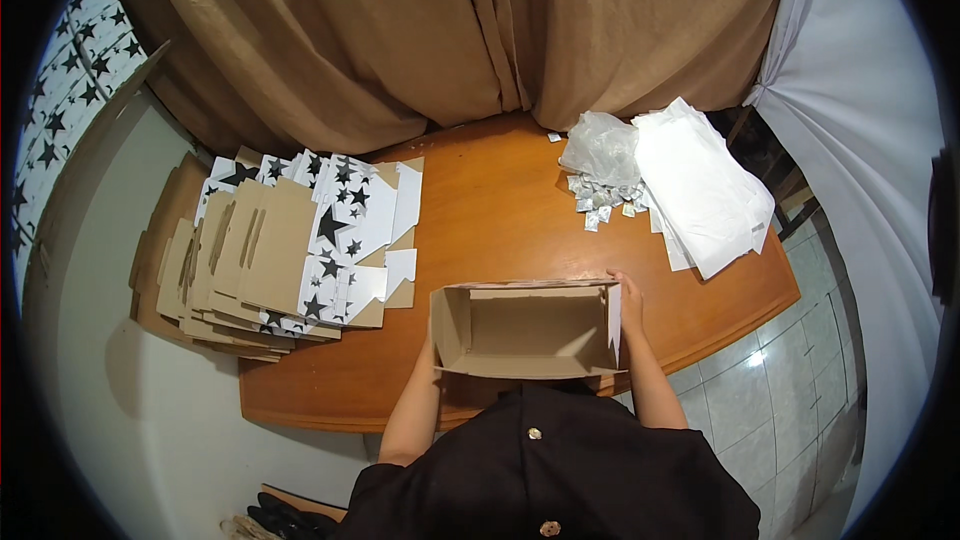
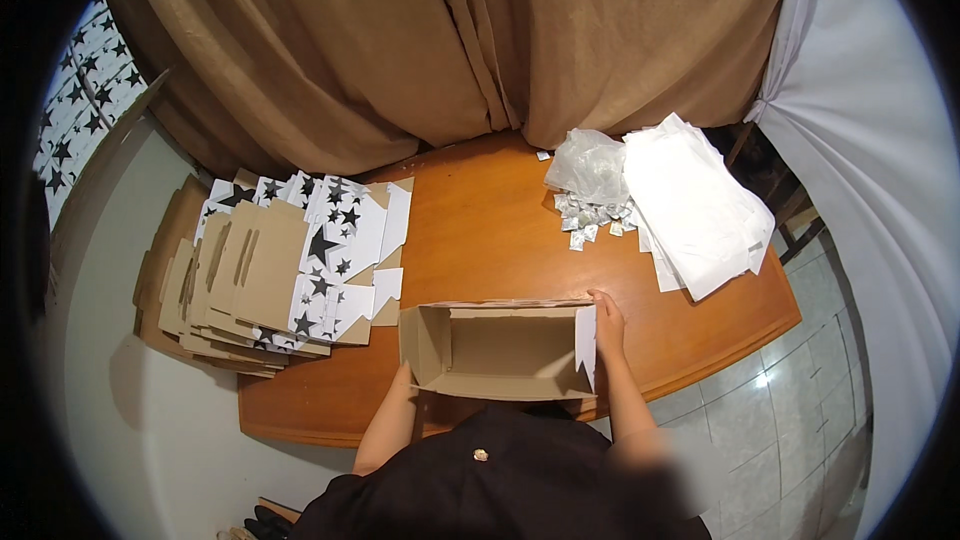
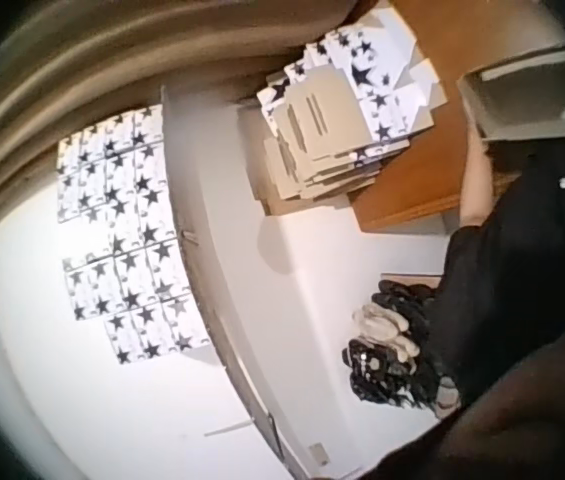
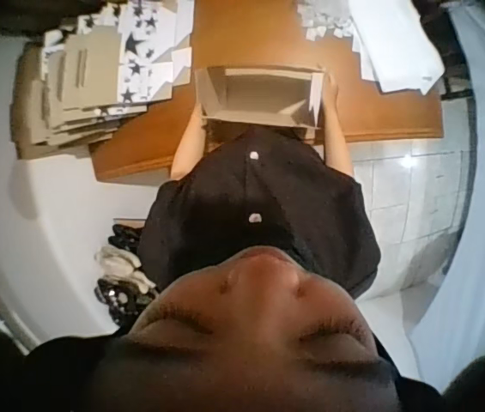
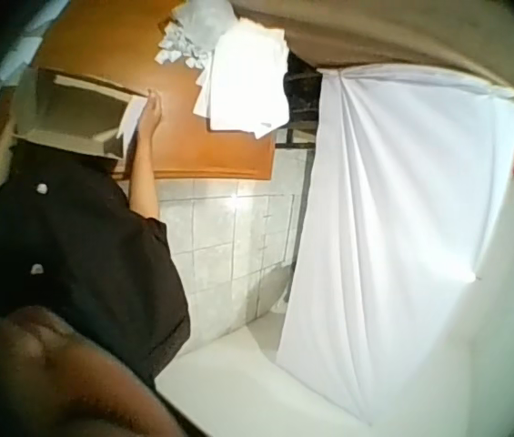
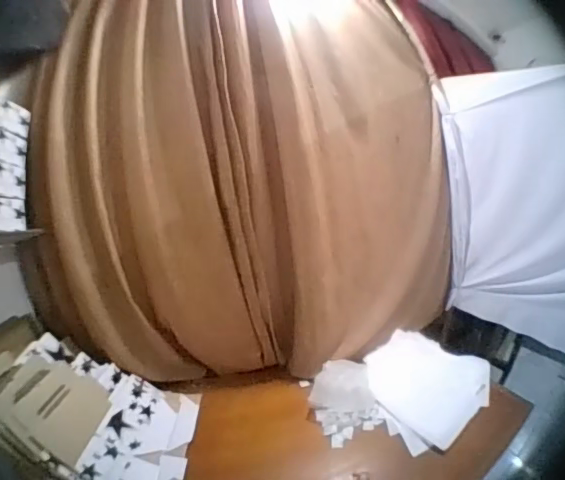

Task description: The person is folding and assembling shoeboxes, then placing packing paper inside them before stacking them on a shelf.

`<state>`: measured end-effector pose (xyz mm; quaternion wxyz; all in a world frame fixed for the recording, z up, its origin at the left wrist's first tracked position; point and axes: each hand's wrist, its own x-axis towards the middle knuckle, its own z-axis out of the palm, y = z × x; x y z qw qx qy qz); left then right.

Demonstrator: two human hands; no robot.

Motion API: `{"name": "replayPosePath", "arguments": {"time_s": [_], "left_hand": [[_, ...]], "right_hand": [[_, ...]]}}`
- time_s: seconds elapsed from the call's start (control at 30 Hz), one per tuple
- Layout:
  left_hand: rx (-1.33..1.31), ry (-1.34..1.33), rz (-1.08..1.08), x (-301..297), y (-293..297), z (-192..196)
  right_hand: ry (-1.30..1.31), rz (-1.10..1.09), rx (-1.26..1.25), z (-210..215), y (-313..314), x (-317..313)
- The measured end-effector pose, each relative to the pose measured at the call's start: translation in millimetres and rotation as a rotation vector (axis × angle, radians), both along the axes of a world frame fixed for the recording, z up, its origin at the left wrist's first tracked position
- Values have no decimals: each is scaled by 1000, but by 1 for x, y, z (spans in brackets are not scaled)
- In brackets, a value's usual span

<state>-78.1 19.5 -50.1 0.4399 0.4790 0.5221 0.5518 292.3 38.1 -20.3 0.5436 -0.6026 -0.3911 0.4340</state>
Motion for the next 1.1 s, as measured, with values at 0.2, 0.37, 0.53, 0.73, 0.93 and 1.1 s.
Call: {"name": "replayPosePath", "arguments": {"time_s": [0.2,0.37,0.53,0.73,0.93,1.1], "left_hand": [[-66,-140,-72,7,11,8],[-133,-258,-110,16,23,28],[-209,-383,-121,13,20,42],[-287,-542,-141,17,17,62],[-358,-697,-170,20,23,73],[-406,-824,-189,43,54,97]], "right_hand": [[238,-20,-12,18,1,-18],[159,-14,-37,-3,13,-8],[399,-28,-100,21,18,-6],[546,-93,-218,43,10,-8],[622,11,-205,13,15,7],[620,118,-302,15,20,11]]}}
